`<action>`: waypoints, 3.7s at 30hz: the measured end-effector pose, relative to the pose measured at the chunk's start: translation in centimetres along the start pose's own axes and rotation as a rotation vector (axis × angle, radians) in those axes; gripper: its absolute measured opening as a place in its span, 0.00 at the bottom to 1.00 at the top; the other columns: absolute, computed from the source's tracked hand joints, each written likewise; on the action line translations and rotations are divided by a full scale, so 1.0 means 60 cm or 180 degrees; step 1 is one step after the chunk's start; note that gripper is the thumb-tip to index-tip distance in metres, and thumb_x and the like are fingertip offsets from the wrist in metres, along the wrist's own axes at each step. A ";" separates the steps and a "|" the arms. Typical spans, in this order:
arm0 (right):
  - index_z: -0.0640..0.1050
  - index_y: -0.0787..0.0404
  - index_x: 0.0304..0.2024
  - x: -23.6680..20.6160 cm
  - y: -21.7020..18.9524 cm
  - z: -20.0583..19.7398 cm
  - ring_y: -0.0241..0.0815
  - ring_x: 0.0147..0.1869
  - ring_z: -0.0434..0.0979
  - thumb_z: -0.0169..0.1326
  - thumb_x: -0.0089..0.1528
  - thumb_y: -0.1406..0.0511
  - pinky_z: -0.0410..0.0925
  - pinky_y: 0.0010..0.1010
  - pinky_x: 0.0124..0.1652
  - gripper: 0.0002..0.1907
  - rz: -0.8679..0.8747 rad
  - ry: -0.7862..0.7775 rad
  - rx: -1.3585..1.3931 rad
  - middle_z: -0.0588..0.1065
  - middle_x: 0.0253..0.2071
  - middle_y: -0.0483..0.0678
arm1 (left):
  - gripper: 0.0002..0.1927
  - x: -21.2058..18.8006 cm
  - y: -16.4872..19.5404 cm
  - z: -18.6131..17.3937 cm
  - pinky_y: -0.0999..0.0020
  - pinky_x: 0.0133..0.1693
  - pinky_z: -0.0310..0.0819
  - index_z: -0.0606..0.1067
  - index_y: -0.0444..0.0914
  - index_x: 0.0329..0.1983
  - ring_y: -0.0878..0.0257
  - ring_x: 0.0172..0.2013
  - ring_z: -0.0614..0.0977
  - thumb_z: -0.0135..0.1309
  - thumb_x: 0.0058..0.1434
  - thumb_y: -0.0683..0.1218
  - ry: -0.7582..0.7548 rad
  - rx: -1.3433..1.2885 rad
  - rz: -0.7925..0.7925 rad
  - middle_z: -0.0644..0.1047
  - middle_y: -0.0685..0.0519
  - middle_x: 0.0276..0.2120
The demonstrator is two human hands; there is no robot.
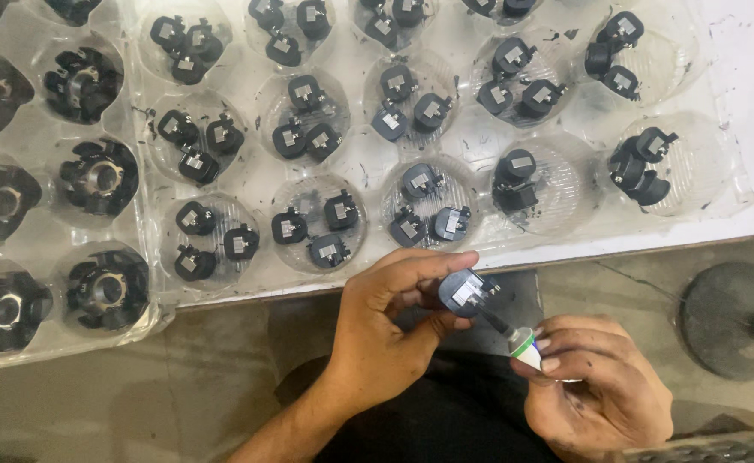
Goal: The person wipes the adhesive tube with a blue cloth, then picks up small black plug-shaped components one at a time and squeezes adhesive from a nozzle-tipped tube onto the metal contact area of each component. Each treated component is placed into a compartment of a clear blister tray, and the person continues across the tray. At the end the person sets the tube down near a cardboard box.
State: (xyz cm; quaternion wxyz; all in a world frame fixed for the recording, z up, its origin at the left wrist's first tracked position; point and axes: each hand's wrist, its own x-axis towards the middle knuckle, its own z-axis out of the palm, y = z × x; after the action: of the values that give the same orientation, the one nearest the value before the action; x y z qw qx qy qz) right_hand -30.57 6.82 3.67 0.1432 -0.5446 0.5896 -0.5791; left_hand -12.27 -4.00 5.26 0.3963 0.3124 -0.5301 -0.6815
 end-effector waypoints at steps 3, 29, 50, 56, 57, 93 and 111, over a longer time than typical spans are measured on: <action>0.72 0.59 0.34 0.005 0.001 -0.001 0.45 0.42 0.82 0.65 0.50 0.77 0.77 0.31 0.42 0.17 -0.0241 -0.0145 -0.0182 0.77 0.33 0.49 | 0.30 -0.001 -0.005 0.003 0.70 0.49 0.87 0.78 0.36 0.58 0.66 0.45 0.81 0.51 0.56 0.21 0.0021 -0.0168 -0.0121 0.75 0.51 0.52; 0.72 0.64 0.35 -0.001 -0.008 0.012 0.44 0.38 0.82 0.64 0.54 0.77 0.76 0.29 0.39 0.14 -0.0161 -0.0013 -0.0218 0.76 0.33 0.53 | 0.27 -0.007 -0.077 0.019 0.71 0.50 0.80 0.72 0.29 0.66 0.66 0.46 0.81 0.56 0.63 0.26 0.0029 -0.1314 -0.0437 0.80 0.49 0.48; 0.68 0.61 0.41 -0.011 0.004 0.015 0.45 0.39 0.80 0.63 0.55 0.75 0.77 0.35 0.44 0.19 -0.0116 0.0319 0.0048 0.74 0.35 0.52 | 0.21 -0.042 -0.092 0.018 0.65 0.49 0.82 0.73 0.33 0.64 0.62 0.43 0.83 0.61 0.69 0.43 -0.0427 -0.2171 -0.0572 0.77 0.45 0.62; 0.69 0.61 0.40 -0.012 -0.005 0.008 0.45 0.41 0.81 0.64 0.56 0.75 0.75 0.30 0.41 0.17 -0.0035 0.0170 0.0056 0.75 0.35 0.51 | 0.21 -0.044 -0.096 0.013 0.63 0.48 0.83 0.74 0.33 0.64 0.61 0.41 0.83 0.60 0.69 0.44 -0.0436 -0.2320 -0.0780 0.77 0.43 0.62; 0.69 0.61 0.40 -0.011 -0.006 0.007 0.44 0.42 0.81 0.64 0.56 0.75 0.74 0.29 0.41 0.18 -0.0034 0.0120 0.0039 0.75 0.35 0.51 | 0.21 -0.043 -0.096 0.013 0.62 0.47 0.83 0.74 0.33 0.64 0.61 0.41 0.83 0.59 0.70 0.44 -0.0439 -0.2356 -0.0788 0.77 0.43 0.62; 0.70 0.61 0.40 -0.046 0.050 -0.032 0.37 0.29 0.69 0.69 0.63 0.73 0.74 0.32 0.39 0.17 -0.0365 0.1651 0.1224 0.69 0.28 0.49 | 0.17 0.276 -0.036 0.110 0.51 0.44 0.74 0.82 0.42 0.31 0.48 0.46 0.78 0.71 0.38 0.51 -0.1395 0.4500 0.1553 0.78 0.48 0.37; 0.71 0.60 0.41 -0.007 0.039 -0.013 0.41 0.43 0.75 0.68 0.59 0.75 0.70 0.26 0.48 0.18 -0.0187 0.1687 0.1126 0.71 0.37 0.49 | 0.03 0.348 -0.017 0.075 0.53 0.35 0.79 0.81 0.39 0.24 0.45 0.33 0.84 0.62 0.45 0.39 -0.2561 0.5378 0.2044 0.81 0.45 0.27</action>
State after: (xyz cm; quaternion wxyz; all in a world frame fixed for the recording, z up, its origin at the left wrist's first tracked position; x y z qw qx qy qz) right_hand -32.16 6.94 1.77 0.0603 -0.3582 0.4806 -0.7982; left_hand -26.52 -19.95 5.23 -0.0005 0.0791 -0.9969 0.0052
